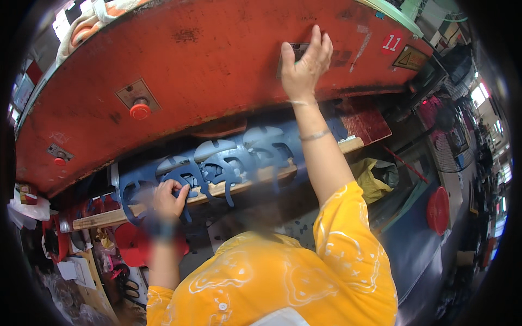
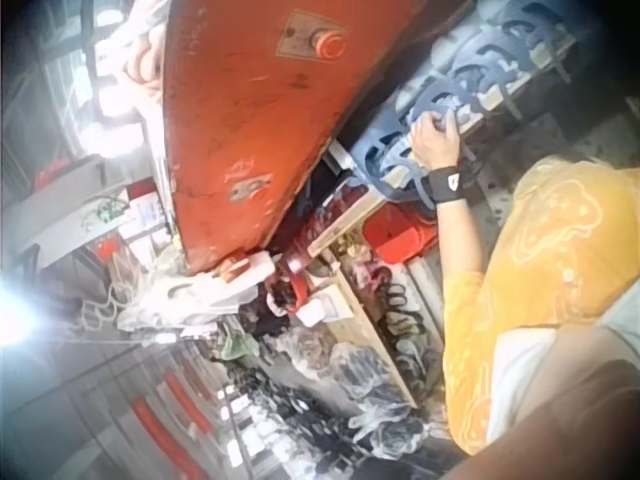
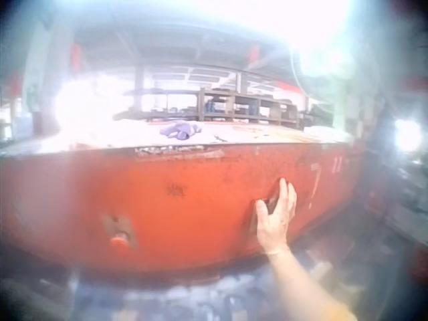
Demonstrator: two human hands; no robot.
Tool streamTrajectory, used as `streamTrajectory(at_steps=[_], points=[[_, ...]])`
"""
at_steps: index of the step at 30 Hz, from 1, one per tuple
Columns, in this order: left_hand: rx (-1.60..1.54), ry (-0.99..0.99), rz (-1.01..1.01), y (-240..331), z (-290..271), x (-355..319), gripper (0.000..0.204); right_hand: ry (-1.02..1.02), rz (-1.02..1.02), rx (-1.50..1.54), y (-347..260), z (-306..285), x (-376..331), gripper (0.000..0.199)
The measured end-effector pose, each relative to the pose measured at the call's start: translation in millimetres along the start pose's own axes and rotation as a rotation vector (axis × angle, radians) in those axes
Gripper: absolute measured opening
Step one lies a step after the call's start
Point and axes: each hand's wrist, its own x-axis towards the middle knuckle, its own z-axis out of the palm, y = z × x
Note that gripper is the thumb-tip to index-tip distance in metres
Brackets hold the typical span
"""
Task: The person places a perforated orange template onto a dark sheet of material on a press machine. They press the template into the material, remove it, and repeat the process with additional sheets. The person stacks the processed sheets and places them into a plastic bag.
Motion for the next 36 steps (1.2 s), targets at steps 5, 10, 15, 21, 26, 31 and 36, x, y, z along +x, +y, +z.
streamTrajectory(at_steps=[5, 10, 15, 21, 26, 31, 36], points=[[0.005, 0.002, 0.009, -0.3, -13.1, 37.7, 0.024, -0.185, 0.169, 0.255, 3.7, -58.7, -41.0, 0.052], [0.027, 0.005, 0.052, 8.5, -21.9, 47.9, 0.025, -1.177, 0.135, 0.055, -5.2, -115.1, -97.8, 0.033], [-0.002, -0.016, -0.012, 16.4, -23.9, 43.1, 0.026, -1.128, -0.123, -0.040, -22.7, -119.0, -111.4, 0.037], [0.038, -0.007, -0.034, 17.2, -13.3, 37.1, 0.028, -1.149, -0.207, -0.093, -30.5, -115.2, -118.3, 0.032], [0.042, -0.003, -0.037, 6.7, 2.4, 13.6, 0.031, -1.202, -0.217, -0.149, -31.4, -129.3, -141.3, 0.034], [0.020, -0.058, -0.053, 1.1, 10.8, -30.4, 0.030, -1.607, -0.180, -0.205, -51.7, -153.1, -125.3, 0.039], [0.065, -0.172, -0.041, 15.4, -11.5, -79.5, 0.035, -1.675, 0.152, 0.049, -58.8, -149.3, -98.0, 0.062]])
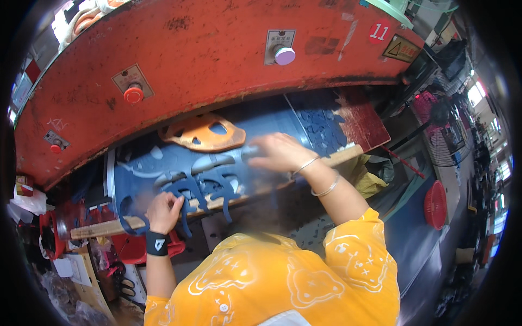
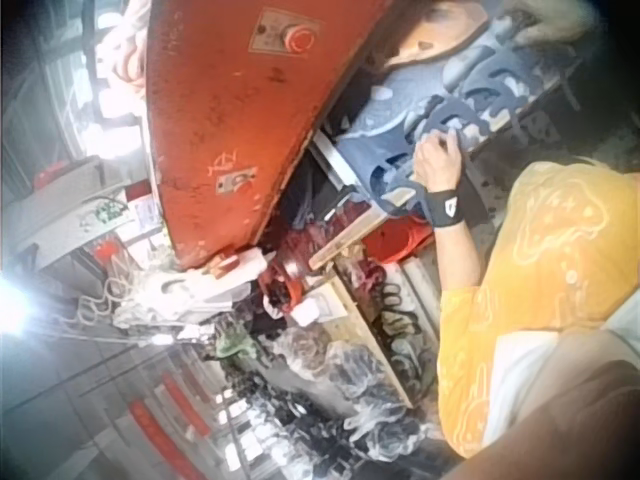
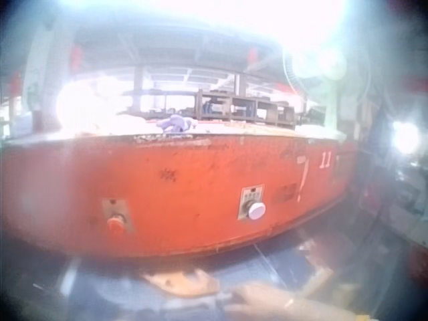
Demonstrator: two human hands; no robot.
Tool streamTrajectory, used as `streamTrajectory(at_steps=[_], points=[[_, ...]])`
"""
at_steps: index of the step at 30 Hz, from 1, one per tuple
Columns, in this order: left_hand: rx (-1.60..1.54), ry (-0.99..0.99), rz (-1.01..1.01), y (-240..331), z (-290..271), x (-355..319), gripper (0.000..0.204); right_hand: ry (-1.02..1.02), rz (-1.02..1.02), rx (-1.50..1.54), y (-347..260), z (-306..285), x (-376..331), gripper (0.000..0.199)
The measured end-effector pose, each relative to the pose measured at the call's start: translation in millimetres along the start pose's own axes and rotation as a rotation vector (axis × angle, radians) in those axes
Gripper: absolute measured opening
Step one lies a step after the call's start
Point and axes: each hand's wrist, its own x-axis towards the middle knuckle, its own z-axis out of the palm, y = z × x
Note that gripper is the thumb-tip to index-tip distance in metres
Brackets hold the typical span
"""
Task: The person places a perforated orange template onto a dark sheet of material on a press machine. They press the template into the material, remove it, and repeat the process with additional sheets. The person stacks the processed sheets and places them into a plastic bag.
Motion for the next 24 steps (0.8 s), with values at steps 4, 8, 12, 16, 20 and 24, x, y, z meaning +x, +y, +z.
streamTrajectory(at_steps=[4, 8, 12, 16, 20, 24], points=[[-0.088, 0.181, -0.116, 16.4, -19.0, -7.9, 0.024, 0.378, -0.314, -0.231, -25.0, 44.6, 34.2, 0.091], [-0.714, 0.416, -0.126, 36.2, -6.4, 11.0, 0.059, 0.286, -0.473, -0.165, -56.5, 82.5, 58.1, 0.092], [-0.797, 0.238, -0.131, 41.0, 14.8, 1.6, 0.079, 0.167, -0.429, -0.086, -69.8, 88.4, 31.7, 0.085], [-0.763, 0.104, -0.096, 38.4, 29.9, -31.6, 0.087, 0.153, -0.423, 0.169, -61.7, 94.0, 7.6, 0.085], [-0.120, -0.037, 0.082, 50.0, 51.3, -41.8, 0.093, 0.081, -0.405, 0.442, -28.6, 95.8, 5.3, 0.081], [0.044, 0.228, 0.121, 36.6, 51.2, -34.6, 0.043, -0.061, -0.452, 0.998, -16.5, 102.8, 1.9, 0.078]])
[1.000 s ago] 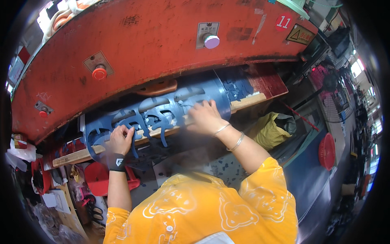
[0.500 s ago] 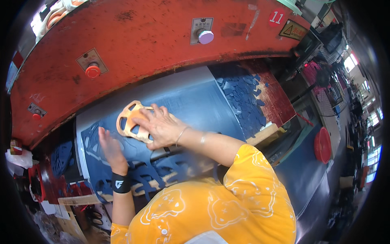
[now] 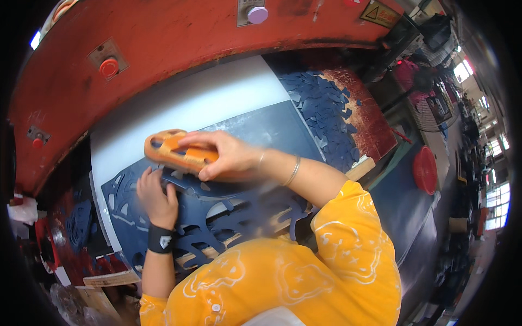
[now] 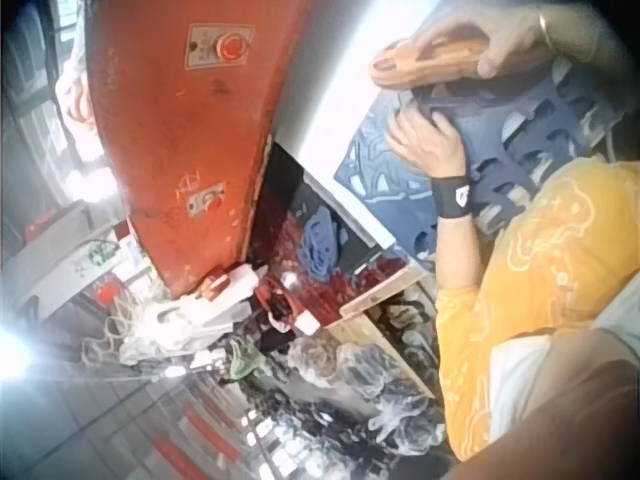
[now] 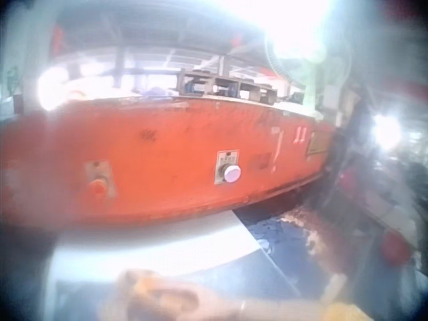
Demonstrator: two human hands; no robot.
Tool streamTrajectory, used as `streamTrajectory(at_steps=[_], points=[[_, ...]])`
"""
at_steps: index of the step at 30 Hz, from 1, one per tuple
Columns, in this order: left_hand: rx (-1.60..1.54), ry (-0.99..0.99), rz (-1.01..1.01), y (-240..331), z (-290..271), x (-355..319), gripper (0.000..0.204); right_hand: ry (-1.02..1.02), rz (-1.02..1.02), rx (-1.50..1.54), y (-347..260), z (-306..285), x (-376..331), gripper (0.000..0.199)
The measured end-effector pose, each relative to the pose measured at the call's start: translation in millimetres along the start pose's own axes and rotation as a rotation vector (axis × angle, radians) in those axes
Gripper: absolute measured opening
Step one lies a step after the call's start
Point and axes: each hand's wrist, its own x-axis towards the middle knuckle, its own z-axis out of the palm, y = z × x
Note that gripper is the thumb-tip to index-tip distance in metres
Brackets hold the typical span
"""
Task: The person places a perforated orange template onto a dark sheet of material on a press machine. They press the template into the material, remove it, and repeat the process with additional sheets. The person stacks the processed sheets and places them into a plastic bag.
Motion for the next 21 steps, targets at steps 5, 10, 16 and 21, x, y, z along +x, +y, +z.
streamTrajectory(at_steps=[5, 10, 16, 21], points=[[0.018, 0.038, 0.215, -47.9, -9.0, -6.3, 0.020, 0.165, 0.038, 0.292, -13.2, -4.4, -16.0, 0.089], [-0.288, -0.011, 0.030, -57.6, -40.5, -7.4, 0.033, 0.326, -0.054, -0.116, -37.0, -34.7, -60.7, 0.085], [-0.041, -0.305, 0.388, 13.5, -31.0, 3.7, 0.061, 0.315, 0.000, -0.772, -36.1, -42.7, -102.6, 0.079], [0.035, -0.469, 0.324, 6.1, -21.9, 17.5, 0.070, 0.213, 0.091, -1.108, -30.1, -37.1, -101.5, 0.076]])
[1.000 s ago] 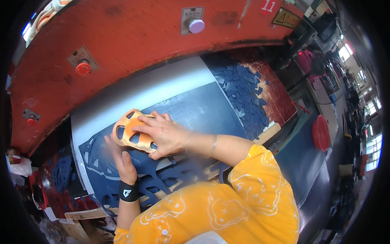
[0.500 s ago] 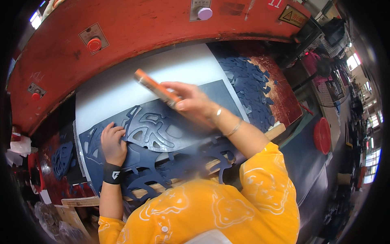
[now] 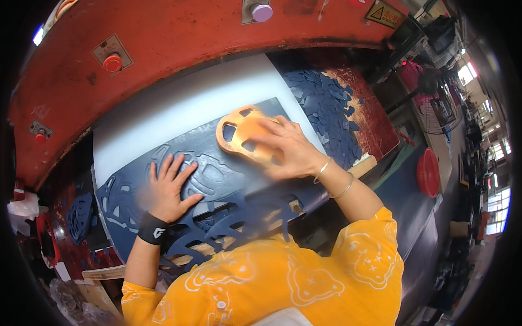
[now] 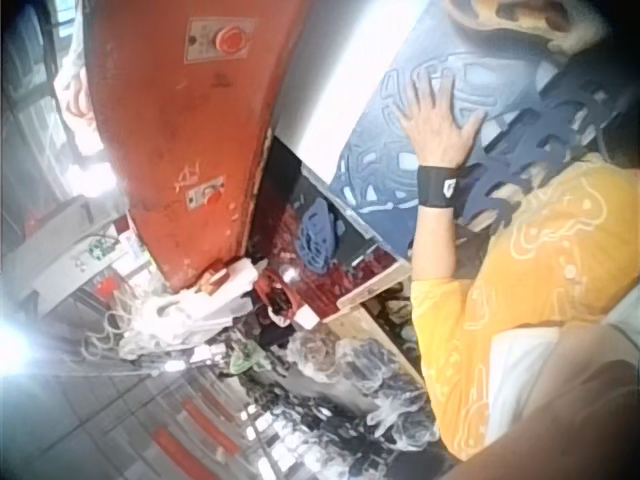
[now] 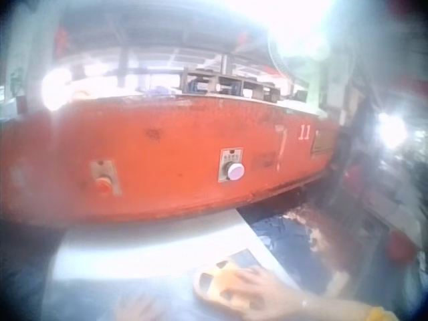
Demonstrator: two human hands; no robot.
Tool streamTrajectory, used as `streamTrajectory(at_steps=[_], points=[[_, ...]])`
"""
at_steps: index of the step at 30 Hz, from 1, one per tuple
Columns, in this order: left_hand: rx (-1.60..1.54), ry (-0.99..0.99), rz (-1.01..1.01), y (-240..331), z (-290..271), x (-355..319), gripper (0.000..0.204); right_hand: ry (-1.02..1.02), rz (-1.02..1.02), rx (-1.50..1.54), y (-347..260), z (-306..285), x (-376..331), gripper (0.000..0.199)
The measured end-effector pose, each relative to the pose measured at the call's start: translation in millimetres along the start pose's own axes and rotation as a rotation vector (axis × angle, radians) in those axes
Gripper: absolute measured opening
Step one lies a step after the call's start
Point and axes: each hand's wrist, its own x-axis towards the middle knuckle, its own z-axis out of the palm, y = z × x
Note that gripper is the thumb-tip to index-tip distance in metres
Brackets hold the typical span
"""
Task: The person places a perforated orange template onto a dark sheet of material on a press machine. They press the template into the material, remove it, and repeat the process with additional sheets. The person stacks the processed sheets and places them into a plastic bag.
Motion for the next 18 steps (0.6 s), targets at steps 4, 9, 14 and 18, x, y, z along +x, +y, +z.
streamTrajectory(at_steps=[4, 9, 14, 18], points=[[0.013, -0.014, -0.048, -21.9, -4.9, -10.3, 0.069, -0.012, -0.071, -0.071, -3.1, 12.1, 17.9, 0.074], [-0.004, 0.026, -0.042, -22.9, -7.3, -19.4, 0.067, -0.029, -0.162, -0.120, -7.4, 26.1, 34.6, 0.075], [-0.036, 0.006, -0.003, -23.7, -8.2, -18.7, 0.067, -0.040, -0.140, -0.149, -16.8, 29.8, 28.4, 0.067], [-0.021, 0.000, 0.006, -24.6, -7.0, -14.2, 0.066, -0.010, -0.194, -0.208, -13.6, 24.2, 25.1, 0.065]])
